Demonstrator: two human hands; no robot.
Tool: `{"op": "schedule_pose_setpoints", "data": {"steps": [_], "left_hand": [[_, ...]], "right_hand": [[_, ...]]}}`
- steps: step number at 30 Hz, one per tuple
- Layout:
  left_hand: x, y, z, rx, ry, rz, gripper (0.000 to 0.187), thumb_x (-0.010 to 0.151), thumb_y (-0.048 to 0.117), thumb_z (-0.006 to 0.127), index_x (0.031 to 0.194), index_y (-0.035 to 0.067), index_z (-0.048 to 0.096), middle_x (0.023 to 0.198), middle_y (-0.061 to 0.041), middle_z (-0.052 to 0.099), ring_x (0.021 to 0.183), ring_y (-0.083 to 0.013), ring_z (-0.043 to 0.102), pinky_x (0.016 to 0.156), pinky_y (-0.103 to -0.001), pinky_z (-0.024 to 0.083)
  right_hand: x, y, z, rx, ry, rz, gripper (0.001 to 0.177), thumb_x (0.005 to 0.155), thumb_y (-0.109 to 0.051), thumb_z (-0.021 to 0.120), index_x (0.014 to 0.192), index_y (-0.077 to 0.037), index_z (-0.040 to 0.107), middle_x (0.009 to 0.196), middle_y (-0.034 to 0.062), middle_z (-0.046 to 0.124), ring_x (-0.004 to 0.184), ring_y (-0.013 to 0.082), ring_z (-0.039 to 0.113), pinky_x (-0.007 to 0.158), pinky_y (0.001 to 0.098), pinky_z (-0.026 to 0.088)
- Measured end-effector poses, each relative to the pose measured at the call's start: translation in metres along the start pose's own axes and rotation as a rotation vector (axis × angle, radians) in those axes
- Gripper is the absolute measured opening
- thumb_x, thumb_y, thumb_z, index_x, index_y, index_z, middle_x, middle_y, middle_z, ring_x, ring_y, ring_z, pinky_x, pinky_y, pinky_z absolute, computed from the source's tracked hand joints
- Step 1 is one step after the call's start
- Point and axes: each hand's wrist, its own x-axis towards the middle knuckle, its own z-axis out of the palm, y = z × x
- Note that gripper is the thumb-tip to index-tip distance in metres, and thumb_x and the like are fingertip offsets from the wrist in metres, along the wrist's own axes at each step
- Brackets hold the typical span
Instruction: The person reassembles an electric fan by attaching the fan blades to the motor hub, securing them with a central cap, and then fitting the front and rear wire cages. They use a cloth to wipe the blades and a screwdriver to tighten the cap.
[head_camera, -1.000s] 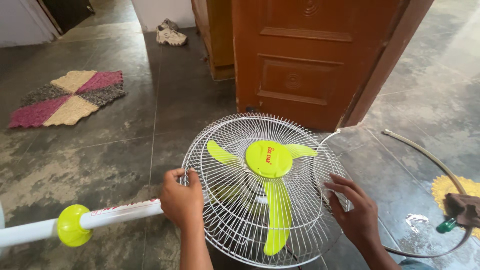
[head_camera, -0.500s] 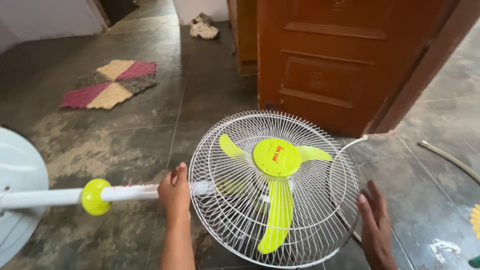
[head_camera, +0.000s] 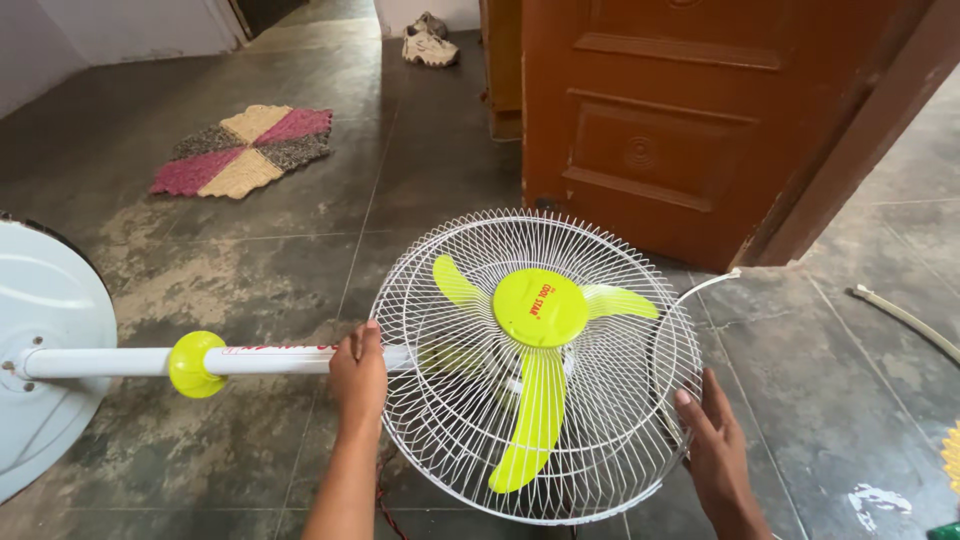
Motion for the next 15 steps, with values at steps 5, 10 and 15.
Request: {"op": "schedule_pose_setpoints", "data": {"steps": [5, 10, 15], "left_hand": [[-0.009, 0.004, 0.0, -0.119, 0.006, -0.099, 0.04, 0.096, 0.04, 0.063, 0.112, 0.004, 0.071, 0.092, -0.007, 0.068, 0.087, -0.0174, 0.062, 0.084, -0.033, 0.047], [-0.012, 0.004, 0.003, -0.246, -0.01, -0.106, 0.043, 0.095, 0.041, 0.067, 0.113, 0.002, 0.065, 0.094, -0.003, 0.064, 0.087, -0.0131, 0.058, 0.083, -0.029, 0.046], [-0.01, 0.001, 0.001, -0.286, -0.028, -0.059, 0.045, 0.094, 0.041, 0.075, 0.111, 0.0, 0.067, 0.09, 0.001, 0.052, 0.08, -0.0097, 0.046, 0.073, -0.026, 0.04]], "right_hand": [[-0.006, -0.005, -0.001, -0.038, -0.056, -0.002, 0.077, 0.093, -0.024, 0.058, 0.162, -0.003, 0.029, 0.16, 0.0167, 0.045, 0.143, 0.0266, 0.045, 0.114, 0.038, 0.035], [-0.009, -0.01, 0.003, -0.054, -0.092, -0.049, 0.076, 0.093, -0.022, 0.055, 0.162, -0.005, 0.028, 0.163, 0.0142, 0.041, 0.145, 0.0252, 0.042, 0.115, 0.0382, 0.032], [-0.011, -0.018, 0.006, 0.05, -0.071, 0.076, 0.079, 0.09, -0.027, 0.051, 0.163, -0.013, 0.025, 0.165, 0.0101, 0.035, 0.144, 0.027, 0.043, 0.112, 0.044, 0.036]]}}
